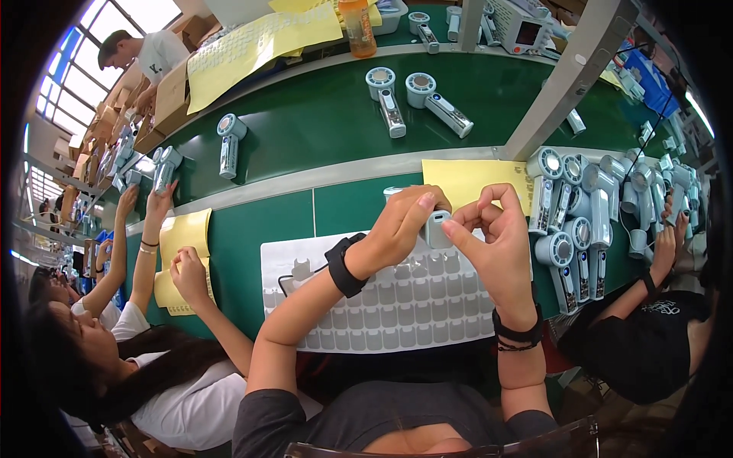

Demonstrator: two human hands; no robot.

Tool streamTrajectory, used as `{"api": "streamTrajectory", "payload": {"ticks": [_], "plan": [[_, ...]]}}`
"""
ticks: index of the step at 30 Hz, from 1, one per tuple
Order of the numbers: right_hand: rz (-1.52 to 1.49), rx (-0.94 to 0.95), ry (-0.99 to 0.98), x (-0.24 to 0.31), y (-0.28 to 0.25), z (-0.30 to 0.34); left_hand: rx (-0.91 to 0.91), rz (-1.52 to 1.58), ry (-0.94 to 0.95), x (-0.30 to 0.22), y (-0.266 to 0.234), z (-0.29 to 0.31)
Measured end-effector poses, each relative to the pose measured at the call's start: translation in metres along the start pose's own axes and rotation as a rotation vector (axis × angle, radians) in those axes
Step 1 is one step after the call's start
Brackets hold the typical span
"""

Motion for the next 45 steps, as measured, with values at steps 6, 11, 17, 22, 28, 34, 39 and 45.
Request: {"api": "streamTrajectory", "payload": {"ticks": [6, 11, 17, 22, 28, 34, 39, 45], "plan": [[0.026, 0.003, -0.016, -0.001, 0.001, -0.002, -0.008, -0.002, -0.003, 0.005, 0.000, 0.001], [0.088, -0.019, -0.030, 0.004, 0.000, -0.001, 0.056, -0.038, -0.078, 0.004, 0.000, 0.000], [0.308, -0.138, -0.061, 0.016, 0.004, 0.005, 0.089, -0.106, 0.030, 0.005, 0.001, 0.000], [0.380, -0.131, 0.067, 0.019, 0.001, 0.010, 0.175, -0.372, 0.087, -0.012, 0.009, 0.000], [0.554, -0.122, -0.038, -0.026, -0.052, -0.011, 0.392, -0.620, 0.144, -0.021, 0.003, -0.012], [0.489, -0.066, 0.177, -0.059, -0.036, -0.005, 0.555, -1.347, 0.078, 0.073, -0.075, -0.060], [0.704, -0.023, -0.073, -0.076, -0.013, 0.009, 0.489, -1.393, -0.059, 0.119, -0.108, -0.084], [0.836, -0.138, -0.186, -0.070, -0.018, 0.033, 0.144, -1.341, -0.010, 0.103, -0.088, -0.095]]}}
Point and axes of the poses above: each hand's wrist, its own z-axis away from the middle knuckle, its own y-axis out of the palm, x = y × z, the point moved 7 cm from there along -z, towards the middle knuckle, and after that the axes turned 9 degrees about x, right-handed, at the moved point
